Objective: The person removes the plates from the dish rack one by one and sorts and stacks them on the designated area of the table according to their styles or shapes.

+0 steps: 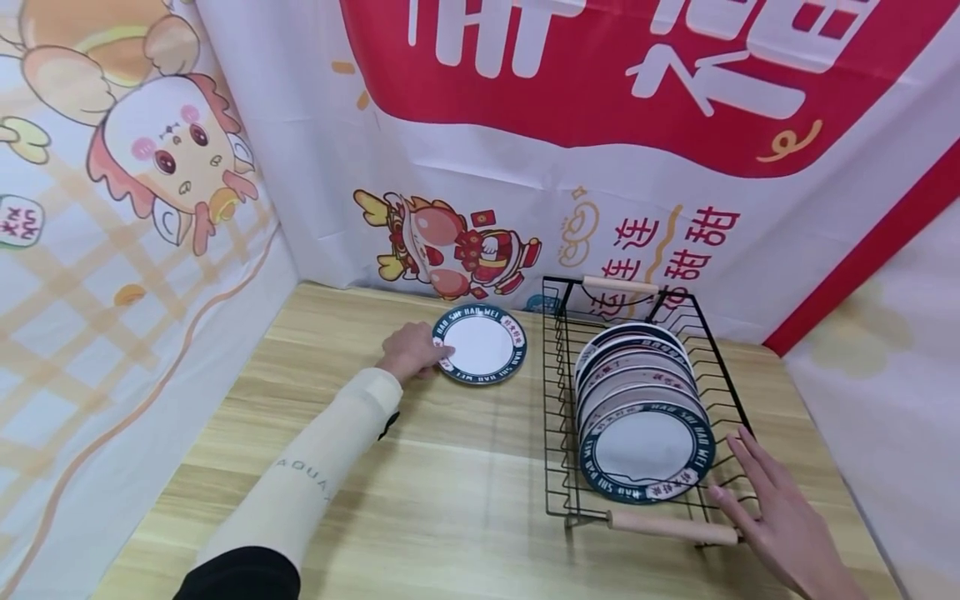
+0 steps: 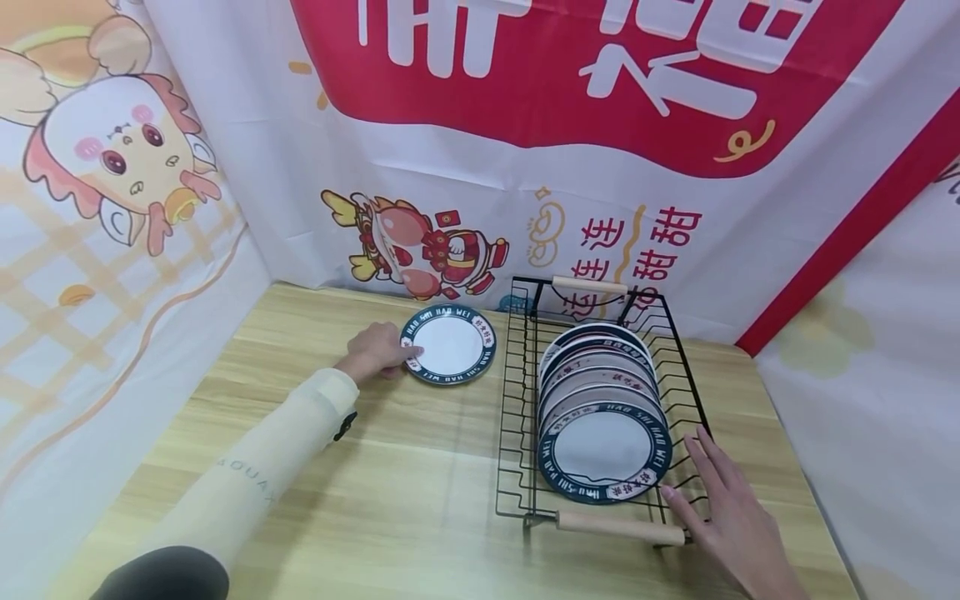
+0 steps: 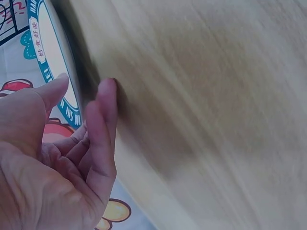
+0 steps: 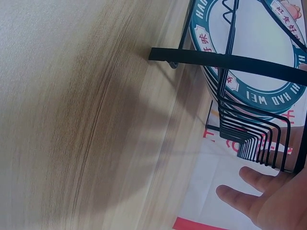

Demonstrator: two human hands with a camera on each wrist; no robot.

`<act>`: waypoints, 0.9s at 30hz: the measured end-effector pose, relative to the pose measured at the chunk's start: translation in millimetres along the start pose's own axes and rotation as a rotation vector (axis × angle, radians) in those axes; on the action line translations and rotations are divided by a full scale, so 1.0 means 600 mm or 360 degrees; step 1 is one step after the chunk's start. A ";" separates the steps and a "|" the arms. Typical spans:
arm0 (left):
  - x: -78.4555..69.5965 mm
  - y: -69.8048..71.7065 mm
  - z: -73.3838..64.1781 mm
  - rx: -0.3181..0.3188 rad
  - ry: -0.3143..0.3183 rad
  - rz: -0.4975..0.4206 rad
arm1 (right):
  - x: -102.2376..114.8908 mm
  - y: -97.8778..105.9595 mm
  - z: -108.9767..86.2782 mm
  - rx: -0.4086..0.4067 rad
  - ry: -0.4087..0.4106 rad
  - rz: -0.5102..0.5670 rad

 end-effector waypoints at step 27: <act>-0.076 0.088 -0.016 -0.0489 -0.0354 0.0052 | 0.001 0.001 0.001 -0.0004 -0.0007 0.0004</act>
Point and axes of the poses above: each hand's wrist, its own z-axis towards the middle knuckle, its own y-axis out of the back of the hand, x = y × z, the point moved 2 cm from there along z, towards the middle knuckle, and after that the axes turned 9 degrees about -x, right-handed, at the moved point
